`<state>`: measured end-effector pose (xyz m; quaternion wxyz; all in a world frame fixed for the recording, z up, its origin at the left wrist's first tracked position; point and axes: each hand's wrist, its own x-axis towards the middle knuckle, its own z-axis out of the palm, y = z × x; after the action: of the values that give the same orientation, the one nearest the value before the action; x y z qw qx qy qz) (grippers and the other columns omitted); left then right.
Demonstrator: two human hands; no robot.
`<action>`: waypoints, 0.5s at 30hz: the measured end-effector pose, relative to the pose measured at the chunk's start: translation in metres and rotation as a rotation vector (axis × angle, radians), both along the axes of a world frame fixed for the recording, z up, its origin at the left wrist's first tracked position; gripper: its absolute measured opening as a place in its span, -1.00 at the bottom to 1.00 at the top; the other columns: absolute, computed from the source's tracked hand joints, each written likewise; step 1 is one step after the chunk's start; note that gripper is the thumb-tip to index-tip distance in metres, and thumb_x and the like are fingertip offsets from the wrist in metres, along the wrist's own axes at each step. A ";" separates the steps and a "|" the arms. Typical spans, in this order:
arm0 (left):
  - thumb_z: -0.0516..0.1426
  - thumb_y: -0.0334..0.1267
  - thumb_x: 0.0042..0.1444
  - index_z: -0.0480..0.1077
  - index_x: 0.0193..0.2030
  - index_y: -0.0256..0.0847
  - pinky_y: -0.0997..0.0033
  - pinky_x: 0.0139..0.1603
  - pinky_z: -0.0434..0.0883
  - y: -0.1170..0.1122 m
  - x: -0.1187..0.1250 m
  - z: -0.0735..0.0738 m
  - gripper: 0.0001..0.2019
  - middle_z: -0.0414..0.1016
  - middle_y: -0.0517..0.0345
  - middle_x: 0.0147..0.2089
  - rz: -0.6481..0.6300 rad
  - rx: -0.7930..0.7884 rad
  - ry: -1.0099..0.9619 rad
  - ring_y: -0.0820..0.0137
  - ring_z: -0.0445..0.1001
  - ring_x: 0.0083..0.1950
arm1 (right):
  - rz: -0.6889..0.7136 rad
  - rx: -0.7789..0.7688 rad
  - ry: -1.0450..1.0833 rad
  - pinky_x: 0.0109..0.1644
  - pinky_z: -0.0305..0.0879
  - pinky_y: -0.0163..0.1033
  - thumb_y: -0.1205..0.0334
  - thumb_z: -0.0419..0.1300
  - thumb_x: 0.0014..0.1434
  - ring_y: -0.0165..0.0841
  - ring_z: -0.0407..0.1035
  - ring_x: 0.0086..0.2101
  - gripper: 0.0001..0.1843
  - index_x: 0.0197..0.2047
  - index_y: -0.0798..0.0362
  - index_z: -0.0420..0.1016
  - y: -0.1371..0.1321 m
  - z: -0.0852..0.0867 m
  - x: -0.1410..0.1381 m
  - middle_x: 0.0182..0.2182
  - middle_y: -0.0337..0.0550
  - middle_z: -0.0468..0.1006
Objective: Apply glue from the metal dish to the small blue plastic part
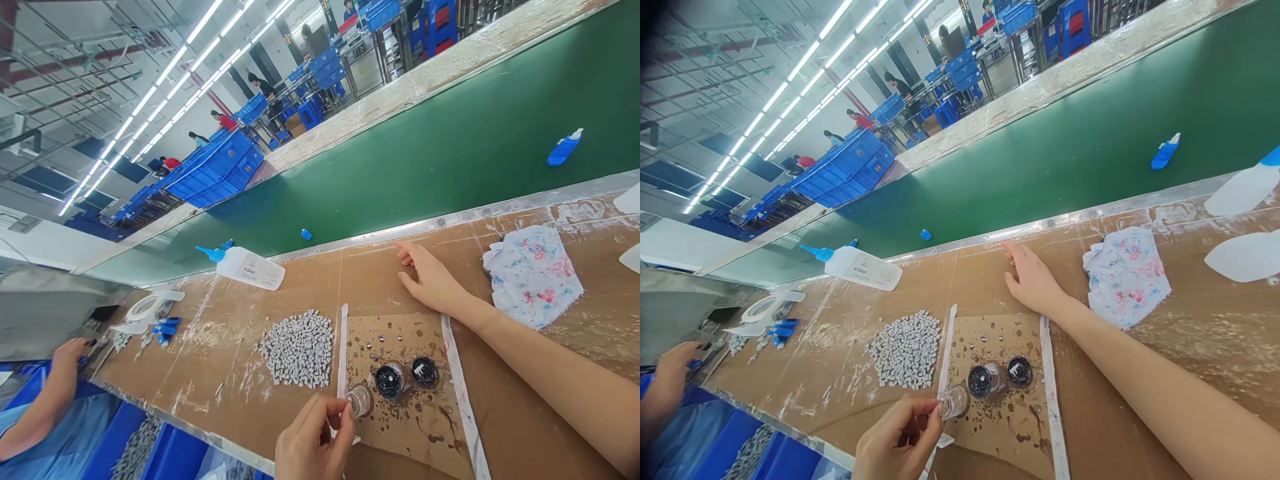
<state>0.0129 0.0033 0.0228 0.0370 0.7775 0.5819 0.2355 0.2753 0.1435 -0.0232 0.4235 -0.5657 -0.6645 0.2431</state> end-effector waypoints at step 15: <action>0.01 0.12 0.36 0.48 -0.46 -0.15 0.53 -0.60 0.28 -0.001 -0.001 -0.002 -0.50 0.40 0.28 -0.60 0.013 -0.077 -0.117 0.50 0.32 -0.66 | 0.013 0.007 0.012 0.07 0.43 0.14 0.41 0.09 0.15 -0.11 0.46 -0.12 -0.41 0.26 0.00 0.28 0.000 -0.001 0.000 -0.05 0.02 0.49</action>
<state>0.0116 0.0022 0.0209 0.0996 0.7566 0.5924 0.2583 0.2753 0.1437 -0.0240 0.4279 -0.5585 -0.6662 0.2472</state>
